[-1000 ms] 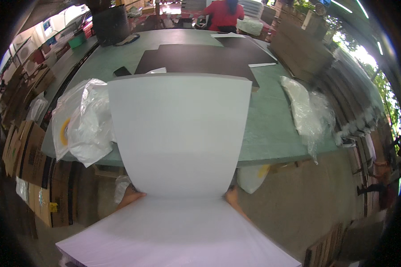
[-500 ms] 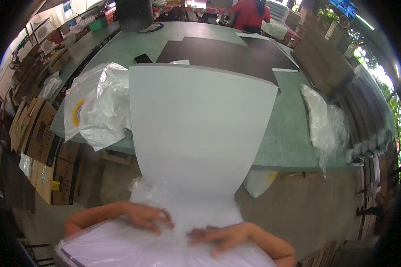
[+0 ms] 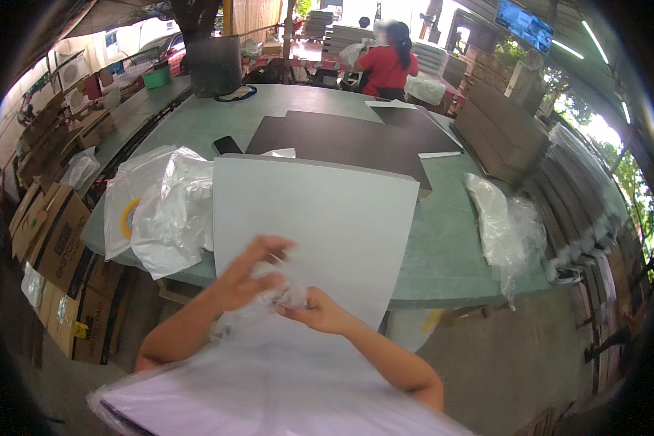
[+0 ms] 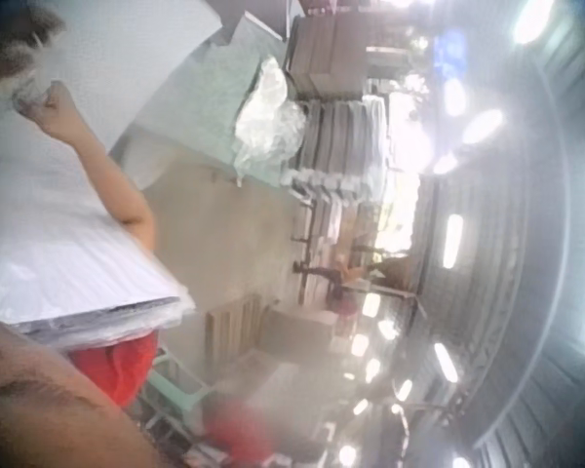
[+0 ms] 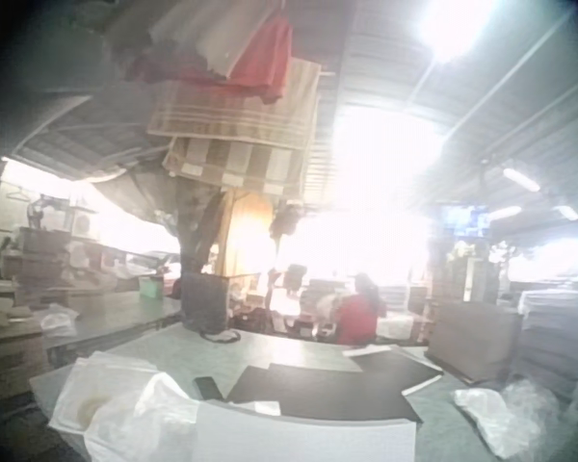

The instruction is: The person wraps rectangular panels in clear plastic bags. They pick up a panel, slide it into a bag, smooth the plastic, and set the wrapped panel aside. The process repeats with additional panels and bags on the table.

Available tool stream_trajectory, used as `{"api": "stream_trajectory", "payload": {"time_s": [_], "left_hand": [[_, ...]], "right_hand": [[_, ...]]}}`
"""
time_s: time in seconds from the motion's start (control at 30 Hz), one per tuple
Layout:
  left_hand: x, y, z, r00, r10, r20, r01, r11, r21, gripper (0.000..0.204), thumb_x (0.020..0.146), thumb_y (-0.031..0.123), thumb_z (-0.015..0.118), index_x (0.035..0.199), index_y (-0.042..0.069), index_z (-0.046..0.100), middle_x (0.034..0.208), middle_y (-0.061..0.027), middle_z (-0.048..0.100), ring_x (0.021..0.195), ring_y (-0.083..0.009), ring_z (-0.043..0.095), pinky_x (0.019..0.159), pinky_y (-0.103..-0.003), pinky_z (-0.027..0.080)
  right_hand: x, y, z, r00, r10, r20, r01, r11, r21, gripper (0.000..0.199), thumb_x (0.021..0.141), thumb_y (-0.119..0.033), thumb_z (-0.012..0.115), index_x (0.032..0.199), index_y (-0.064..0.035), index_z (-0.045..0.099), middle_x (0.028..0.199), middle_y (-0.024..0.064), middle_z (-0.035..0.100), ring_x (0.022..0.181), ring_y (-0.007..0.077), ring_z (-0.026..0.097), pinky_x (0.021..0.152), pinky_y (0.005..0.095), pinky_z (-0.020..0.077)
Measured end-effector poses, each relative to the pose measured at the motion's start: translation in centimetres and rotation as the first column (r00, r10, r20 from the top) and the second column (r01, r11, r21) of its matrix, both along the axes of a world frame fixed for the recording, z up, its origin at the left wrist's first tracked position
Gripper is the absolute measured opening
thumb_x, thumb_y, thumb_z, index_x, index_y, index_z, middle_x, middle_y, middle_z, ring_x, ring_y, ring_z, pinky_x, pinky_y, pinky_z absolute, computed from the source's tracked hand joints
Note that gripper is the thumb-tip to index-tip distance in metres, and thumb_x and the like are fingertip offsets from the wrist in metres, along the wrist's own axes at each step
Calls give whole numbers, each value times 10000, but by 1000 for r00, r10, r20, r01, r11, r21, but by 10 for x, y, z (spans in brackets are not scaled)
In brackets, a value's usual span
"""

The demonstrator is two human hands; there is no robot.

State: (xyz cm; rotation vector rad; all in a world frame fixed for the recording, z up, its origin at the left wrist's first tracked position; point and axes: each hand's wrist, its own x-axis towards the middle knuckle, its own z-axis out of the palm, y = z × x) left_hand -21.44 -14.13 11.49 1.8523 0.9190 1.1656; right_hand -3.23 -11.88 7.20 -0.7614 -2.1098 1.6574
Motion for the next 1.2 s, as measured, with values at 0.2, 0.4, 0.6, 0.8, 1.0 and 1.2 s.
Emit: {"api": "stream_trajectory", "payload": {"time_s": [0.2, 0.4, 0.6, 0.8, 1.0, 1.2], "left_hand": [[-11, -13, -34, 966, 256, 39, -171, 743, -647, 439, 755, 248, 627, 1107, 39, 470, 865, -38, 520, 806, -102, 480, 649, -281, 417], [-44, 8, -24, 934, 336, -125, -358, 851, -384, 141, 751, 148, 622, 725, 29, 553, 568, 48, 458, 500, -16, 378, 456, -191, 309], [-32, 11, -36, 947, 241, -212, -310, 859, -408, 237, 738, 226, 641, 755, 3, 563, 567, 16, 473, 520, -67, 384, 486, -230, 331], [-47, -1, -16, 704, 615, -355, -472, 779, 413, 285, 736, 252, 637, 767, -20, 559, 594, -82, 538, 516, -161, 424, 511, -289, 377], [18, -30, -27, 990, -59, -126, 3, 915, -404, 236, 750, 217, 616, 744, -10, 551, 605, -83, 532, 540, -137, 428, 512, -276, 380], [-164, -23, -82, 515, 767, -383, -845, 530, -73, 84, 710, 75, 572, 725, -2, 540, 636, -53, 534, 588, -134, 490, 578, -274, 422]], "right_hand": [[6, -2, -2, 994, 1, 113, 22, 980, -200, 235, 742, -156, 631, 924, -25, 559, 828, 23, 586, 788, 105, 526, 699, 259, 415], [51, -4, -35, 962, 211, 175, -201, 977, -73, 253, 724, -160, 654, 895, 1, 559, 783, 39, 590, 711, 105, 531, 635, 234, 423], [33, 15, -15, 991, -22, 134, 53, 971, -234, 250, 731, -186, 656, 813, 36, 573, 710, 42, 584, 654, 95, 526, 610, 233, 431], [39, 17, -6, 987, -162, 12, 149, 871, -469, 218, 748, -206, 642, 719, 1, 579, 665, 12, 565, 595, 71, 504, 536, 219, 402], [-10, -12, -11, 943, -309, -122, 159, 740, -653, 305, 775, -352, 587, 629, -89, 538, 613, -7, 527, 538, 72, 464, 493, 217, 369], [65, 11, -30, 768, -386, -511, -201, 611, -765, 262, 814, -262, 558, 633, -91, 477, 590, 0, 467, 535, 107, 450, 519, 235, 375]]}}
